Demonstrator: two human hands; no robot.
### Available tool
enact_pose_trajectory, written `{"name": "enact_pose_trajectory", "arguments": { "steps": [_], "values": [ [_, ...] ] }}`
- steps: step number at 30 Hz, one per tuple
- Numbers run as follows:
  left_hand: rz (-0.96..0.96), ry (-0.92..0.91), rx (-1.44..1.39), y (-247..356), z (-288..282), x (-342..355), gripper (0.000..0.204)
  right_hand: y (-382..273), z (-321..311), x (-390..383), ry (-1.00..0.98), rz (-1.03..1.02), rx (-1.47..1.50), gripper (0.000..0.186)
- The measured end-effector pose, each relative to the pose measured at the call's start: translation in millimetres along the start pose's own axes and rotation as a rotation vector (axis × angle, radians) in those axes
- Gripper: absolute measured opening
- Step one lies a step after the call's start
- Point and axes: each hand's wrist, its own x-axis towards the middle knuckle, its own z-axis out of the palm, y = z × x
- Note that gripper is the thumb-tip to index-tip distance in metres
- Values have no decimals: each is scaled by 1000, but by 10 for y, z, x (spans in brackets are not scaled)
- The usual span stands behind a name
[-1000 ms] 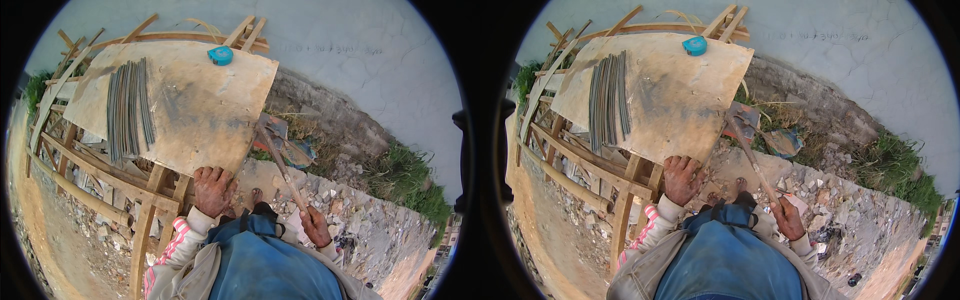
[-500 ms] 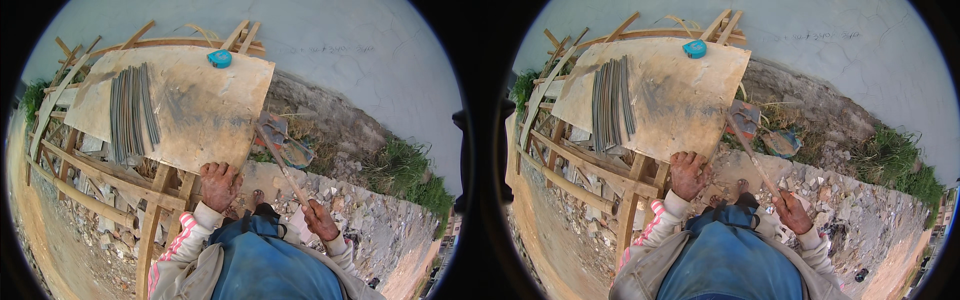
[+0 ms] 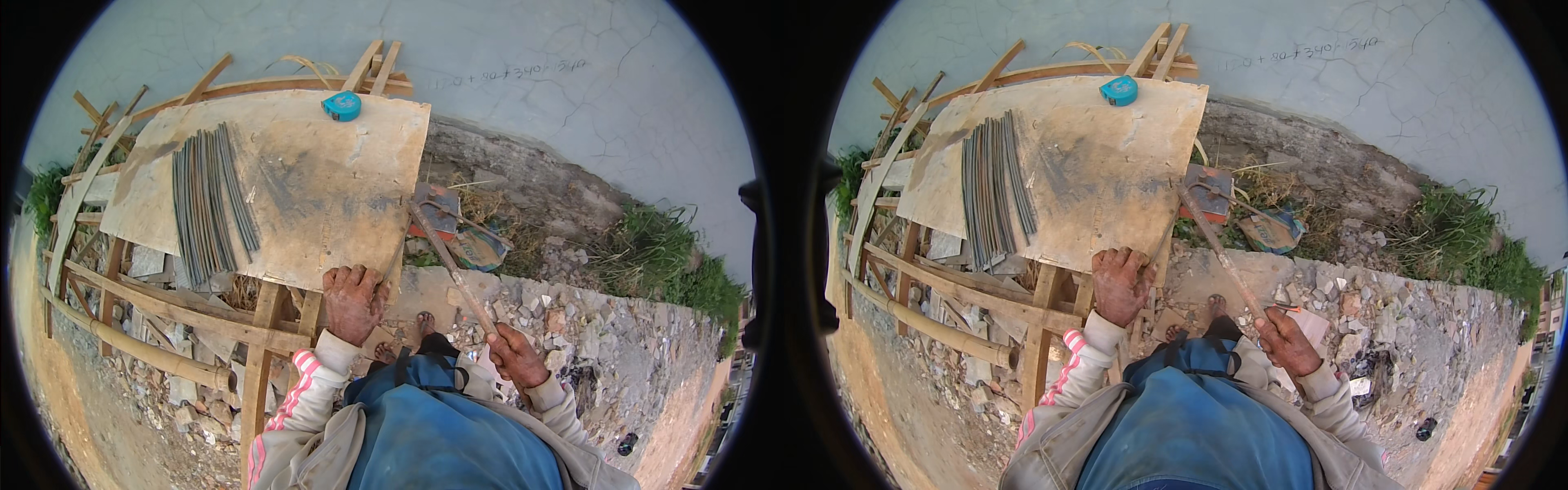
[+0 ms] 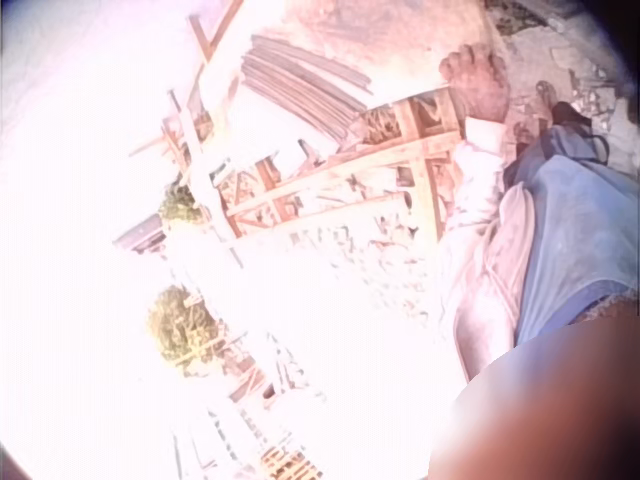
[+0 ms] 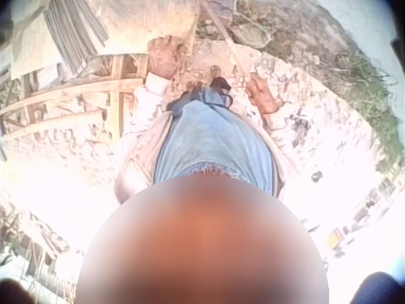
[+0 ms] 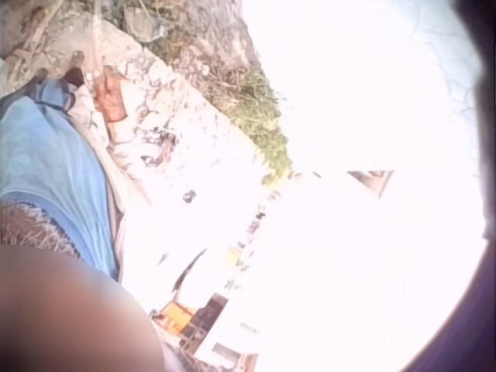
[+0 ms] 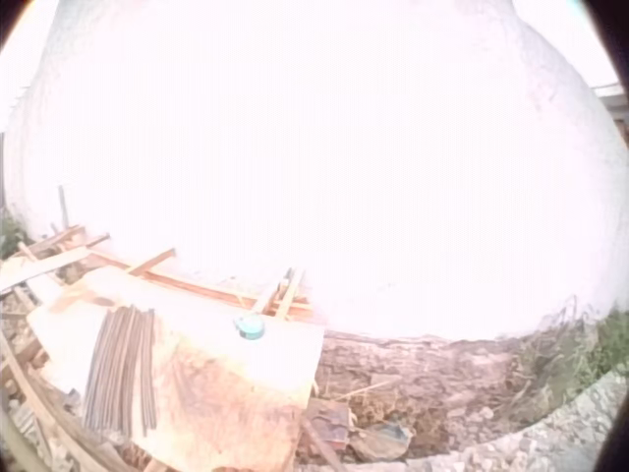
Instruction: The person uses a manual metal cutter to cut thin metal rods into shorter pieces. They repeatedly pick up a rod, position it in the cutter, and squeeze the handles to sever the rod, then place the cut piece aside.
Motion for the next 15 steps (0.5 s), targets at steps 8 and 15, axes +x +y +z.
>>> {"name": "enact_pose_trajectory", "arguments": {
  "steps": [8, 15],
  "values": [
    [-35, 8, 14, 106, -19, 20, 18, 107, -210, 96, -12, -82, -165, 29],
    [-149, -6, 107, 262, 24, 71, 15, 70, -694, 458, 135, -548, -581, 37]
  ]
}}
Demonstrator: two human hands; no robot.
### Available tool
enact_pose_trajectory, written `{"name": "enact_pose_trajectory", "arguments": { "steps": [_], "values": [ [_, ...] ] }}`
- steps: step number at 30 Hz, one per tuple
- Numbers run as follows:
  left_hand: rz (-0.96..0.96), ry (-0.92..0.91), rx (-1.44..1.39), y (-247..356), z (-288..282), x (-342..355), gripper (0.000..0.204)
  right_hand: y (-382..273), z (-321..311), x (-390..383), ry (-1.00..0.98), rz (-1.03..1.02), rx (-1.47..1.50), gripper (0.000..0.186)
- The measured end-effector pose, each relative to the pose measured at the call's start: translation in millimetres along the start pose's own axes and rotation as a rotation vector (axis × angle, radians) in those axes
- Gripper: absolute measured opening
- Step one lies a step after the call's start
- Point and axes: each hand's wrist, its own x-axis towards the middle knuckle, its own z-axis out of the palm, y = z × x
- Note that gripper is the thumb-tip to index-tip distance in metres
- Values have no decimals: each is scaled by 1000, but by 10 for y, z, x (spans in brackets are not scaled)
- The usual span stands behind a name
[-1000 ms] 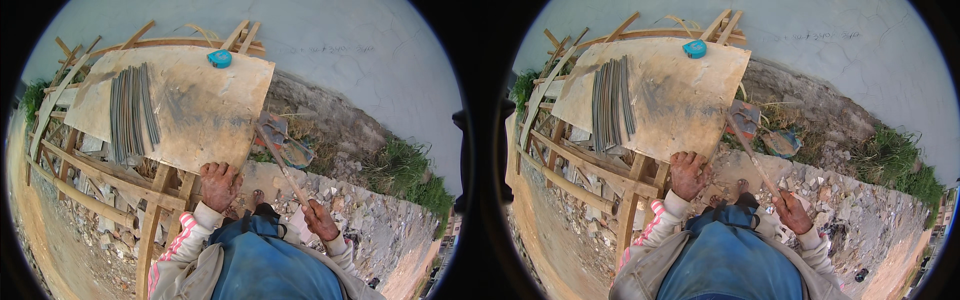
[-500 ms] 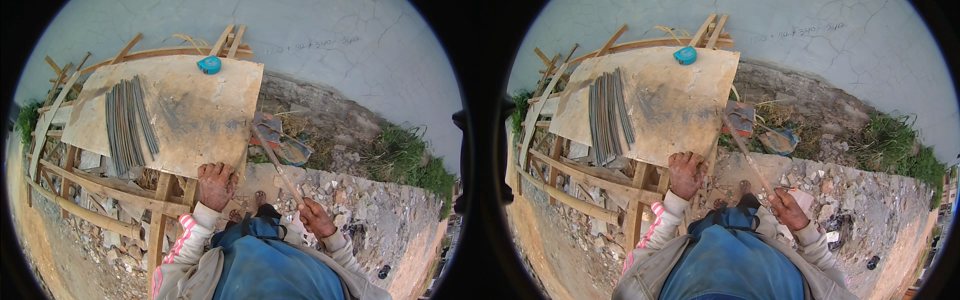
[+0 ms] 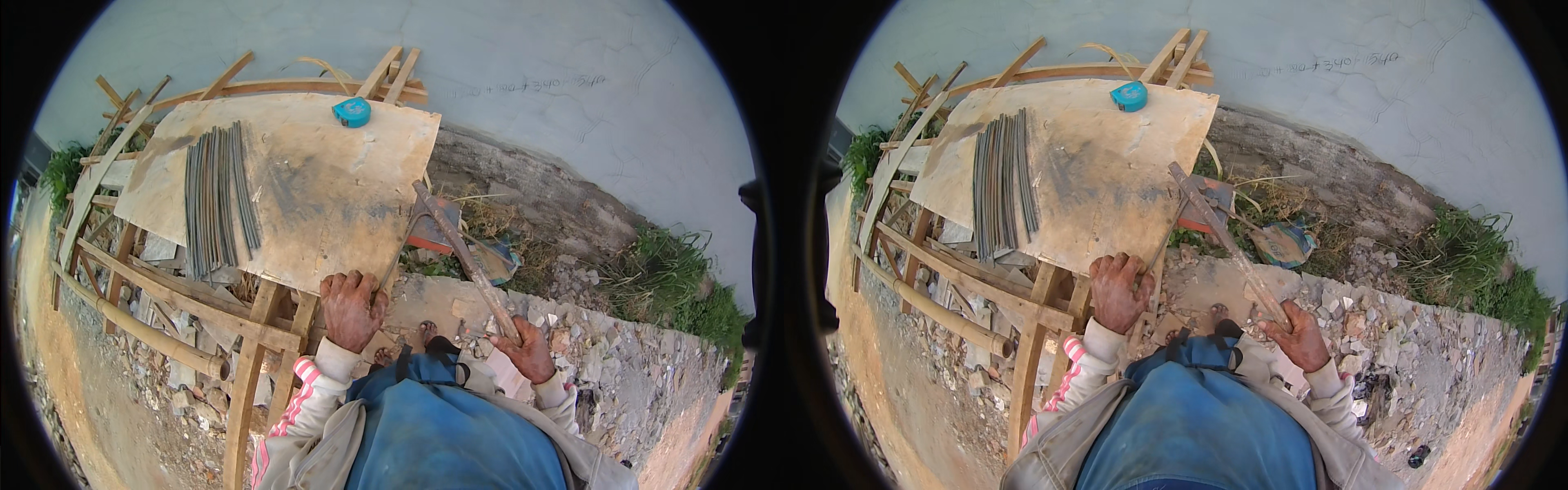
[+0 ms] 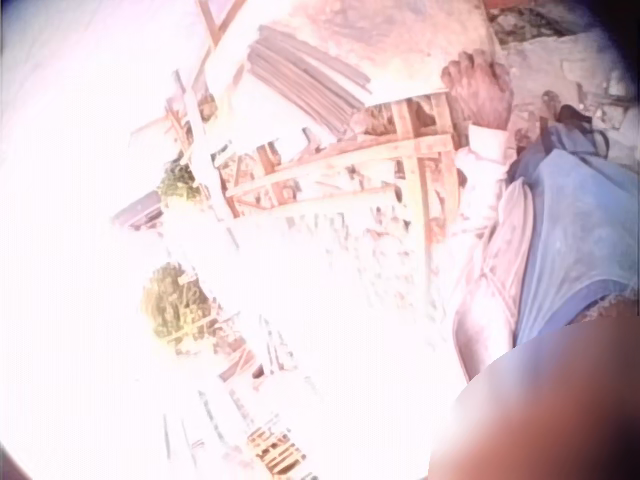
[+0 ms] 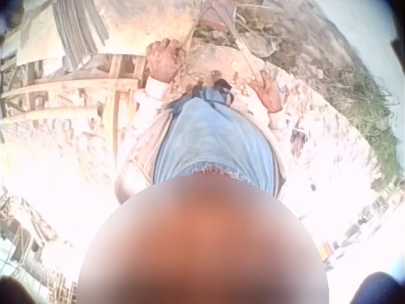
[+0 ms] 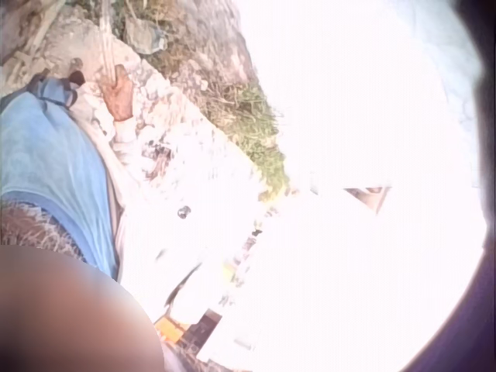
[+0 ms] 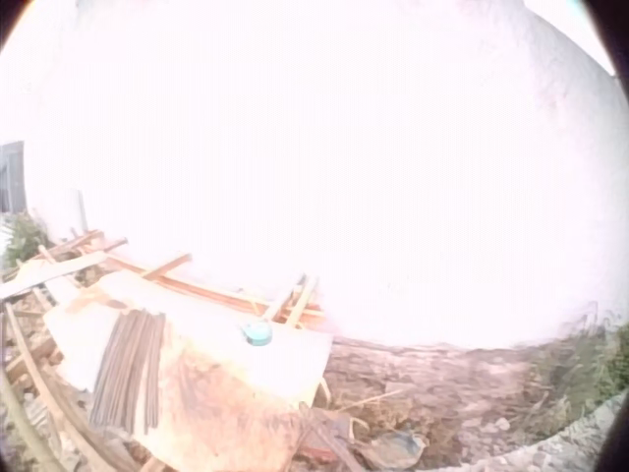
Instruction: The person uses a manual metal cutter to cut thin metal rods into shorter pieces. They repeatedly pick up a rod, position it in the cutter, and squeeze the handles to sever the rod, then place the cut piece aside.
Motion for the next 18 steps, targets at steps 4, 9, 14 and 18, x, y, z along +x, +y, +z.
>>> {"name": "enact_pose_trajectory", "arguments": {
  "steps": [4, 9, 14, 18],
  "values": [
    [-51, -33, 69, 83, 7, 48, 15, 217, -308, 519, 217, 118, -203, 35],
    [-123, -79, 145, 202, -1, 103, 16, 485, -384, 1219, 249, -132, -69, 35],
    [-234, -113, 206, 326, 6, 166, 16, 541, -380, 1493, -245, 169, 558, 26],
    [-311, -135, 271, 446, 41, 243, 20, 509, -328, 1616, -314, 207, 504, 19]
  ]
}}
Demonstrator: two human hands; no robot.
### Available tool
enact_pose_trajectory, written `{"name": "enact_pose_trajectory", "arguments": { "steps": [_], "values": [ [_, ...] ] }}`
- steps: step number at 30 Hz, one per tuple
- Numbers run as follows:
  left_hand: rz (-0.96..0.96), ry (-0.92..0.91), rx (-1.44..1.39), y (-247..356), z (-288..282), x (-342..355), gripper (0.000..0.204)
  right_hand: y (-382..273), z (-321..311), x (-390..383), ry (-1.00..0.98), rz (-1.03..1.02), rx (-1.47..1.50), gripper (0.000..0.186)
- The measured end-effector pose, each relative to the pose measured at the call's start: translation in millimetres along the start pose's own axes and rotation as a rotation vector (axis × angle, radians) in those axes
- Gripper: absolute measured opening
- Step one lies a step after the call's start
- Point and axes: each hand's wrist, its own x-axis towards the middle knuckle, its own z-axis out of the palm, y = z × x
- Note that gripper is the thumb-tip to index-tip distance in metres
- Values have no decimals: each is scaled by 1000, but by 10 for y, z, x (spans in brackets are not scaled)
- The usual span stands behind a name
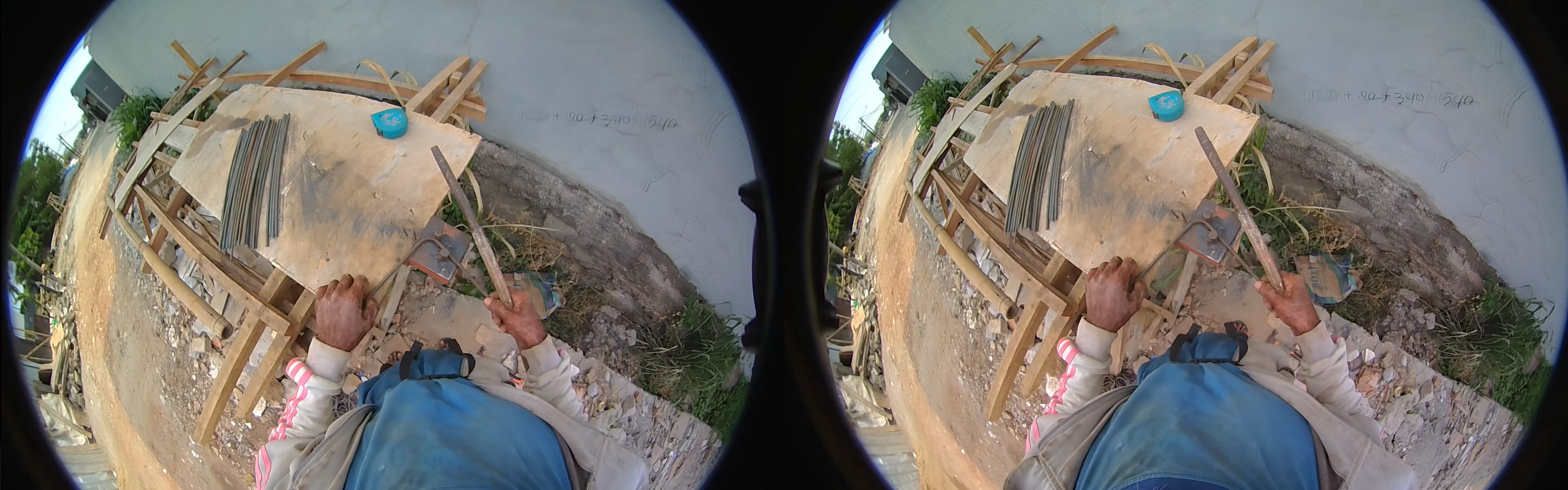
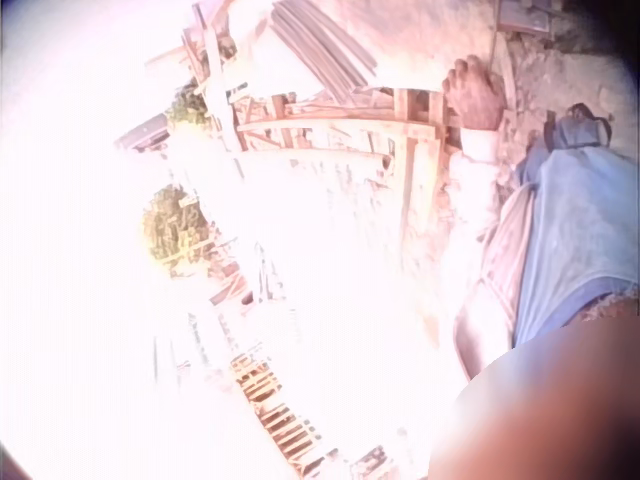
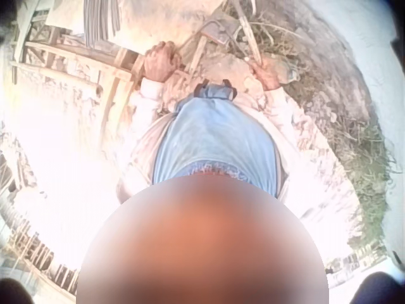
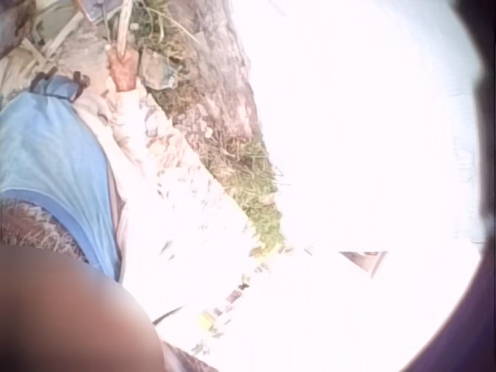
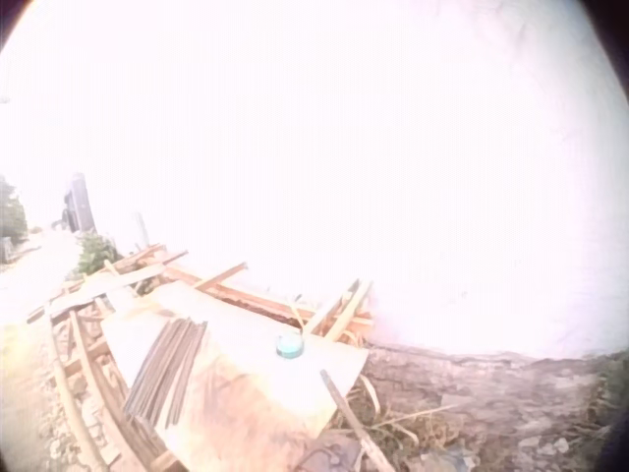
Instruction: The person uses a manual metal cutter to cut thin metal rods into shorter pieces. They repeatedly pick up a rod, position it in the cutter, and squeeze the handles to sever the rod, then place the cut piece aside.
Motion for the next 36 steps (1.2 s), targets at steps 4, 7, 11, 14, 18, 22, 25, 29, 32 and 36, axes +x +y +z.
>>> {"name": "enact_pose_trajectory", "arguments": {
  "steps": [4, 7, 11, 14, 18, 22, 25, 29, 32, 36],
  "values": [
    [-12, 96, -56, 227, 206, 209, 29, -18, 19, 111, -25, -82, 0, 17],
    [15, 246, -114, 362, 457, 470, 29, -41, -41, 131, -68, -68, -23, 17],
    [13, 294, -132, 428, 667, 626, 27, -3, -74, 169, -97, -67, 33, 22],
    [11, 279, -158, 409, 697, 637, 25, 44, -93, 218, -10, -251, -106, 28],
    [22, 260, -160, 395, 681, 641, 23, -6, -420, 152, 139, -411, -453, 31],
    [32, 289, -143, 415, 677, 636, 22, 37, -760, -113, 120, -362, -434, 28],
    [23, 287, -149, 411, 692, 627, 21, 167, -970, -151, 69, -269, -370, 25],
    [16, 275, -133, 380, 729, 631, 21, 298, -1267, -134, 200, -326, -704, 32],
    [14, 259, -153, 364, 757, 631, 22, 261, -1500, -75, 182, -330, -925, 33],
    [5, 249, -161, 364, 759, 617, 22, 126, -1722, 120, 137, -347, -1003, 33]
  ]
}}
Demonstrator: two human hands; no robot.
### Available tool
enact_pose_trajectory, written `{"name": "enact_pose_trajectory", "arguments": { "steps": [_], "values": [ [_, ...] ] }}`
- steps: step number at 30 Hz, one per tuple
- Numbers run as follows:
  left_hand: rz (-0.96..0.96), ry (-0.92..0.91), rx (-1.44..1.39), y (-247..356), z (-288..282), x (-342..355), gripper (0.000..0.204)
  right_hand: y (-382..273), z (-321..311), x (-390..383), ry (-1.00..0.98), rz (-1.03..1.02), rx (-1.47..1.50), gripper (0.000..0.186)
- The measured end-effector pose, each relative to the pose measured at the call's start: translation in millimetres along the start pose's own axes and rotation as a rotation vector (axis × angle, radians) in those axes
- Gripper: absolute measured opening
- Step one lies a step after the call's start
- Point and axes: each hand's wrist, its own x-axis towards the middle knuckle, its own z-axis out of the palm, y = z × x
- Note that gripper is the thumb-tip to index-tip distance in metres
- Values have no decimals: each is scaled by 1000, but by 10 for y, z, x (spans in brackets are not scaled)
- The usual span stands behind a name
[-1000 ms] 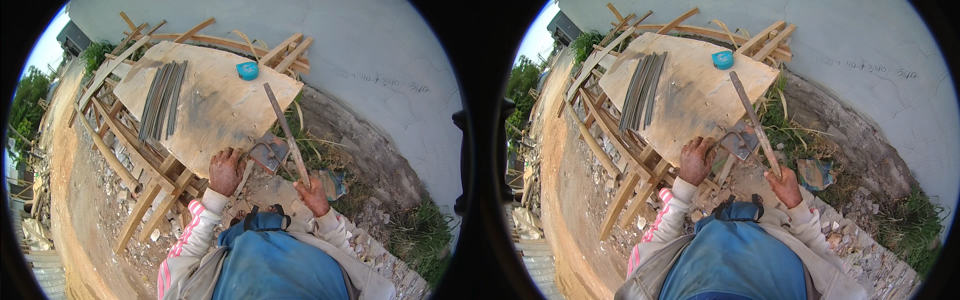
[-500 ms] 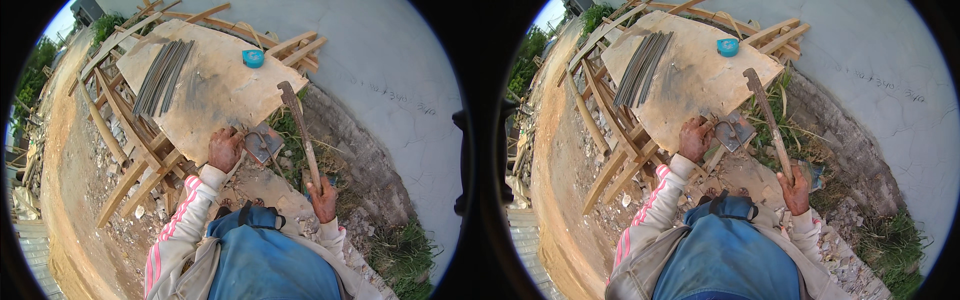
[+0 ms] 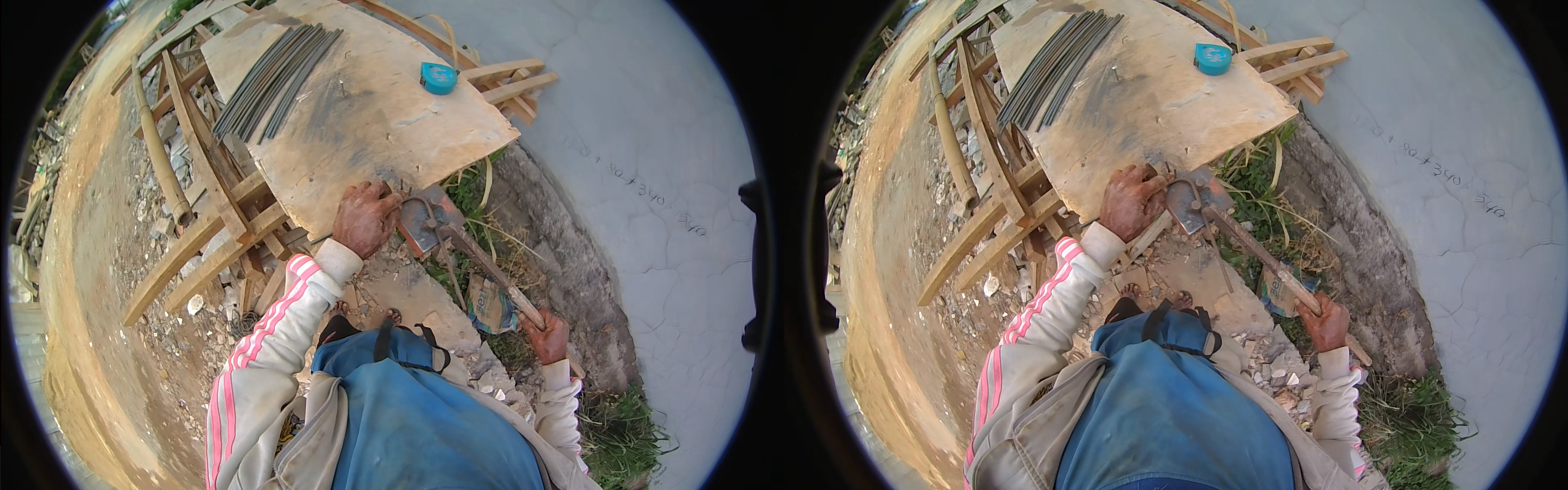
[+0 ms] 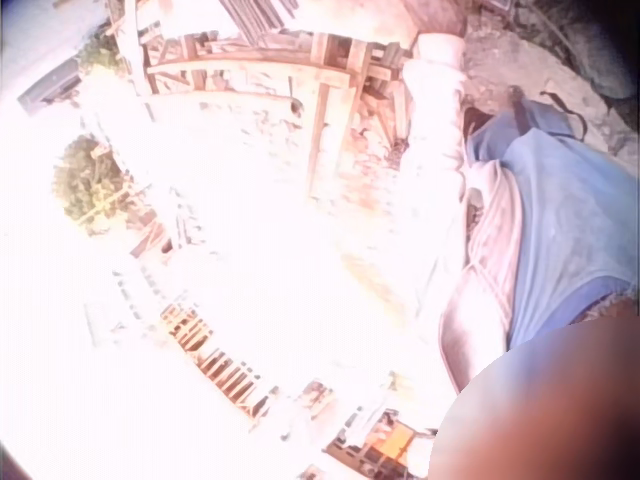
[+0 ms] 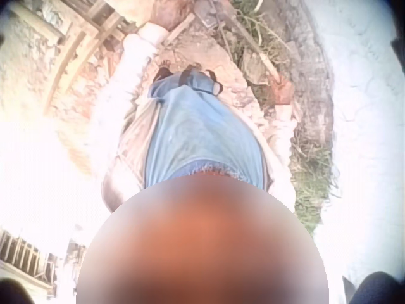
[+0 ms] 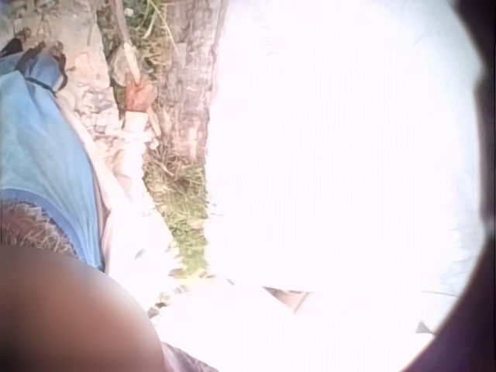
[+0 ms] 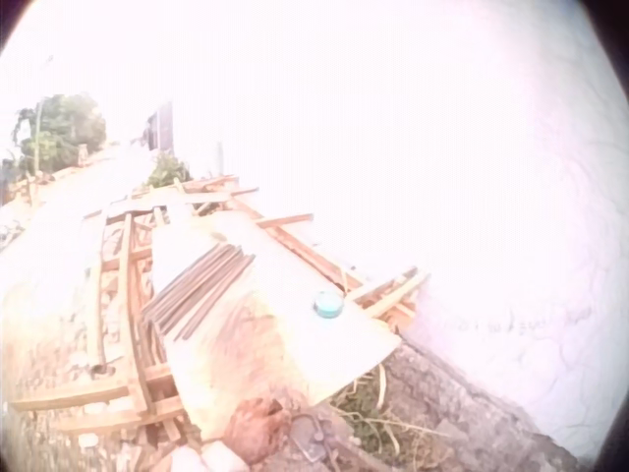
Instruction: The person uses a manual metal cutter to cut thin metal rods into shorter pieces. They repeatedly pick up a rod, position it in the cutter, and squeeze the handles to sever the rod, then place the cut piece aside.
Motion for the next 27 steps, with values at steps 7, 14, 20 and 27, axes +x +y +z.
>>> {"name": "enact_pose_trajectory", "arguments": {
  "steps": [7, 14, 20, 27],
  "values": [
    [-2, 13, 2, 25, -22, -14, 20, 180, -233, 506, -39, -191, -168, 25],
    [11, 16, 44, 7, 8, -17, 17, 194, -417, 992, -25, -357, -300, 24],
    [21, 37, 24, 7, 0, -17, 22, 196, -436, 1101, -41, -362, -340, 24],
    [43, 71, 13, 7, -1, -4, 23, 196, -295, 841, 21, -335, -265, 22]
  ]
}}
